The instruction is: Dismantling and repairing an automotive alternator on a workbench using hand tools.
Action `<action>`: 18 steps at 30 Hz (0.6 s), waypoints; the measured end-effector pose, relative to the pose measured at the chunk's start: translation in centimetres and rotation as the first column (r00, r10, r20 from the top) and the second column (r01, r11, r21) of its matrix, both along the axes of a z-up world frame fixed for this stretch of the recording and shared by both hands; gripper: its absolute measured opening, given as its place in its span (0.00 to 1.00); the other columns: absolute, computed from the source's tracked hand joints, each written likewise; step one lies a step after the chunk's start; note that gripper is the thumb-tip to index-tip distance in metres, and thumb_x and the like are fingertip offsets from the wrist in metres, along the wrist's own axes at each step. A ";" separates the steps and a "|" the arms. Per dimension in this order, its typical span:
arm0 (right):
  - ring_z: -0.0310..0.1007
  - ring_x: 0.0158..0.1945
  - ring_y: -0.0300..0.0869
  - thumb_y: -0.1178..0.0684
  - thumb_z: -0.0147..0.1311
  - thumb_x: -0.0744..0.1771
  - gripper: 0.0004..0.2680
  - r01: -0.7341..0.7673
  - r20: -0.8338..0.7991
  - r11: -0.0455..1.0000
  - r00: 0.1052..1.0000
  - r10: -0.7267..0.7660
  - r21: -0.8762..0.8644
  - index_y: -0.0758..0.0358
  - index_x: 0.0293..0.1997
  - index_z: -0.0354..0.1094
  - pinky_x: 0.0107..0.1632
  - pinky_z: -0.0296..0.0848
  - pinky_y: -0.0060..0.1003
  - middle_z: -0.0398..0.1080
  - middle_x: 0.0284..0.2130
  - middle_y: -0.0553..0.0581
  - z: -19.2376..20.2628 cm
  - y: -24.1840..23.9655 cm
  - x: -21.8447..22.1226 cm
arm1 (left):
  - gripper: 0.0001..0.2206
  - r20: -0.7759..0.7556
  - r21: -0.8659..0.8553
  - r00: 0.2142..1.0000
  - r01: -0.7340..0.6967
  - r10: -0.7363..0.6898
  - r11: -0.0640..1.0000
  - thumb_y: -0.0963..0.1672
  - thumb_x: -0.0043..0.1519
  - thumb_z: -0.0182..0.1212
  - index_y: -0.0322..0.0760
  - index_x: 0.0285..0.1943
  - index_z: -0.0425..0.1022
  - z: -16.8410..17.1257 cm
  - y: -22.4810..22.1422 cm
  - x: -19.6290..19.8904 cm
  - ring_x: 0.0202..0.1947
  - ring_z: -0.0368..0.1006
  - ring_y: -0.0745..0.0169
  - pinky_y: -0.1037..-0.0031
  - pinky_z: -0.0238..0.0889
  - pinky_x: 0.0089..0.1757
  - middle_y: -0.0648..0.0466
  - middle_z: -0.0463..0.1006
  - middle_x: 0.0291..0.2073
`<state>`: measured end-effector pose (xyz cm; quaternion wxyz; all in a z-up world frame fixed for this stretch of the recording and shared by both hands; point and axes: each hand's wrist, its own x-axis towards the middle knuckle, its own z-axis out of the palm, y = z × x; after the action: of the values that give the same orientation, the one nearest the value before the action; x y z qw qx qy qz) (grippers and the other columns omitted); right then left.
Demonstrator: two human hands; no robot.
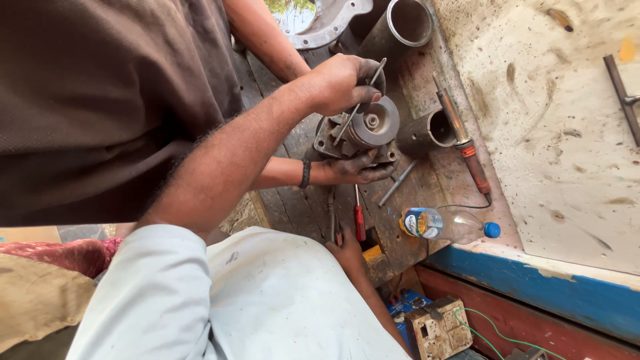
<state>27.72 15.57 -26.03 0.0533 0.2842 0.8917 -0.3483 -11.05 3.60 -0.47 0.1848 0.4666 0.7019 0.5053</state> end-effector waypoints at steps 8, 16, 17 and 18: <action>0.74 0.39 0.45 0.52 0.57 0.67 0.18 0.406 0.279 0.141 0.803 -0.527 -0.903 0.75 0.61 0.63 0.39 0.75 0.39 0.74 0.40 0.62 -0.1 4.3 6.4 | 0.14 -0.158 0.135 0.987 -0.012 0.034 0.991 0.45 0.60 0.68 0.37 0.53 0.77 0.3 -0.4 2.8 0.41 0.80 0.46 0.62 0.71 0.42 0.45 0.83 0.39; 0.76 0.45 0.44 0.46 0.60 0.61 0.33 0.284 -0.210 0.929 0.919 -0.334 -0.238 0.64 0.75 0.51 0.51 0.75 0.40 0.73 0.49 0.54 27.4 6.4 -0.1 | 0.10 -0.126 -0.014 0.992 -0.034 0.032 0.999 0.46 0.63 0.63 0.40 0.50 0.77 1.5 -0.6 3.3 0.42 0.79 0.42 0.57 0.70 0.41 0.45 0.83 0.38; 0.76 0.45 0.44 0.46 0.60 0.61 0.33 0.286 -0.211 0.928 0.917 -0.338 -0.241 0.64 0.75 0.51 0.51 0.75 0.40 0.73 0.49 0.54 30.0 6.2 -2.7 | 0.10 -0.128 -0.016 0.991 -0.032 0.029 0.999 0.46 0.63 0.63 0.40 0.50 0.77 1.3 -0.5 3.3 0.42 0.79 0.42 0.57 0.70 0.41 0.45 0.83 0.38; 0.73 0.44 0.47 0.47 0.60 0.62 0.34 0.175 -0.253 0.977 0.946 -0.202 -0.123 0.62 0.78 0.49 0.48 0.72 0.42 0.71 0.48 0.61 32.5 6.2 -5.3 | 0.10 -0.120 -0.023 0.993 -0.026 0.023 0.999 0.46 0.63 0.62 0.40 0.50 0.76 1.1 -0.5 3.2 0.42 0.80 0.44 0.58 0.70 0.42 0.45 0.83 0.38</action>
<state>22.45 21.73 6.46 -0.0856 0.3161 0.8411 -0.4305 -7.84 3.14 0.60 0.1419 0.4853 0.7234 0.4701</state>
